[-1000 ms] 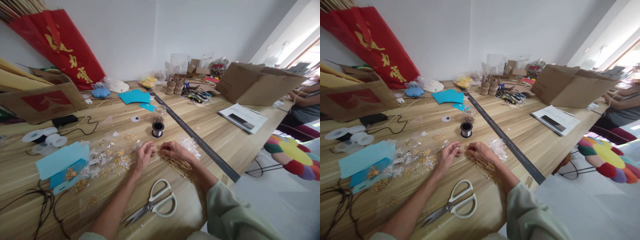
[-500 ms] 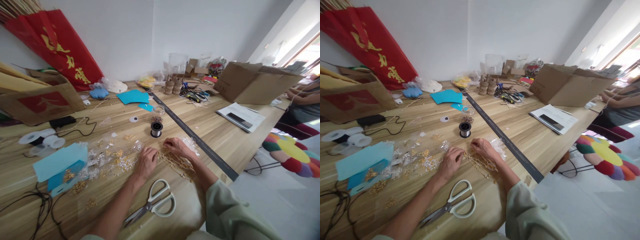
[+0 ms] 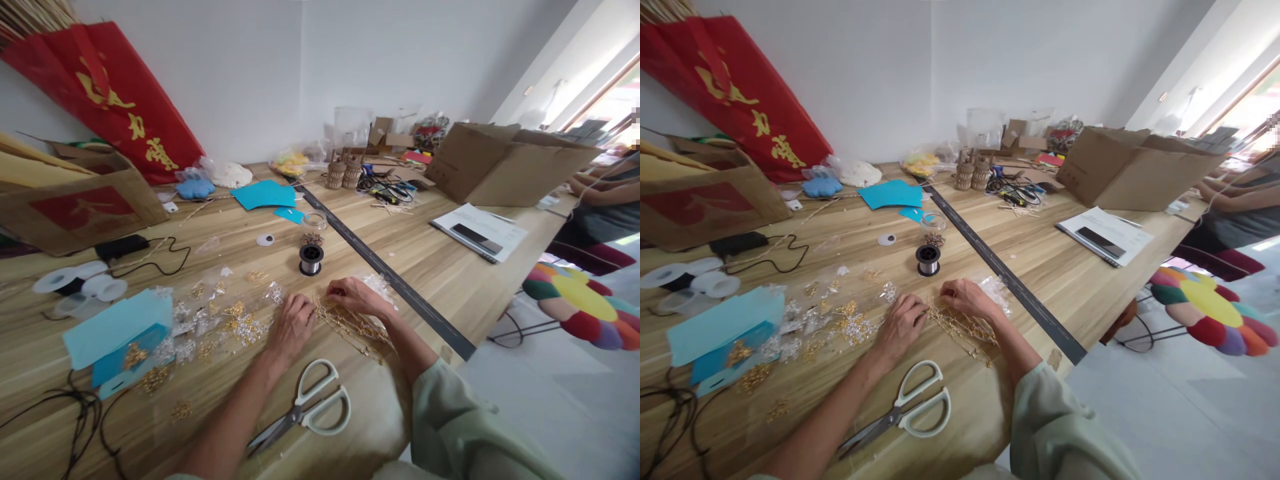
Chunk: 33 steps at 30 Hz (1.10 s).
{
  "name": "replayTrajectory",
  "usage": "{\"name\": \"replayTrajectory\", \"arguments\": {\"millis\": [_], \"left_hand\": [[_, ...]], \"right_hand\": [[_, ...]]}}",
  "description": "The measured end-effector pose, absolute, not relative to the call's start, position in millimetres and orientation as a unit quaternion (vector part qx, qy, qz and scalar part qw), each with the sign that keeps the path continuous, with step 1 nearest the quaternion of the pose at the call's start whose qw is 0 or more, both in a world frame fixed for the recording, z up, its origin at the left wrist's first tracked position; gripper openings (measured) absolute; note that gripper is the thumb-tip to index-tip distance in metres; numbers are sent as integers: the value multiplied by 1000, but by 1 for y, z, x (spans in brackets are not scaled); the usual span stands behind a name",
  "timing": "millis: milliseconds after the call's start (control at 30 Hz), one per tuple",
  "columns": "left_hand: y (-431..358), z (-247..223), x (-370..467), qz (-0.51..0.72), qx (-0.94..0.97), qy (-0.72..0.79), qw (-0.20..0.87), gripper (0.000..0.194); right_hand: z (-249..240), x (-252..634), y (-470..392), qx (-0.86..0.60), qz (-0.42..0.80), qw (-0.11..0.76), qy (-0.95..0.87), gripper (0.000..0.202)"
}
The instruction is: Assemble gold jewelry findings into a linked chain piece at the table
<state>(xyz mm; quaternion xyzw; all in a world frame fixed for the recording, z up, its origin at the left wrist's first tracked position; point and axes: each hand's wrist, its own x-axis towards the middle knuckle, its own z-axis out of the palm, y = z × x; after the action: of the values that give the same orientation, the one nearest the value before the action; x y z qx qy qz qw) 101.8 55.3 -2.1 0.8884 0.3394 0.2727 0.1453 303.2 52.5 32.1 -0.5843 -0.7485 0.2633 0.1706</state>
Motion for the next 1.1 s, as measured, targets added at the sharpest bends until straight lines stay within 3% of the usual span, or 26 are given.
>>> {"name": "replayTrajectory", "arguments": {"millis": [300, 1100], "left_hand": [[60, -6, 101, 280, 880, 367, 113, 13], [62, -10, 102, 279, 886, 352, 112, 13]], "right_hand": [[35, 306, 54, -634, 207, 183, -722, 19], [31, 306, 55, -640, 211, 169, -720, 21]]}}
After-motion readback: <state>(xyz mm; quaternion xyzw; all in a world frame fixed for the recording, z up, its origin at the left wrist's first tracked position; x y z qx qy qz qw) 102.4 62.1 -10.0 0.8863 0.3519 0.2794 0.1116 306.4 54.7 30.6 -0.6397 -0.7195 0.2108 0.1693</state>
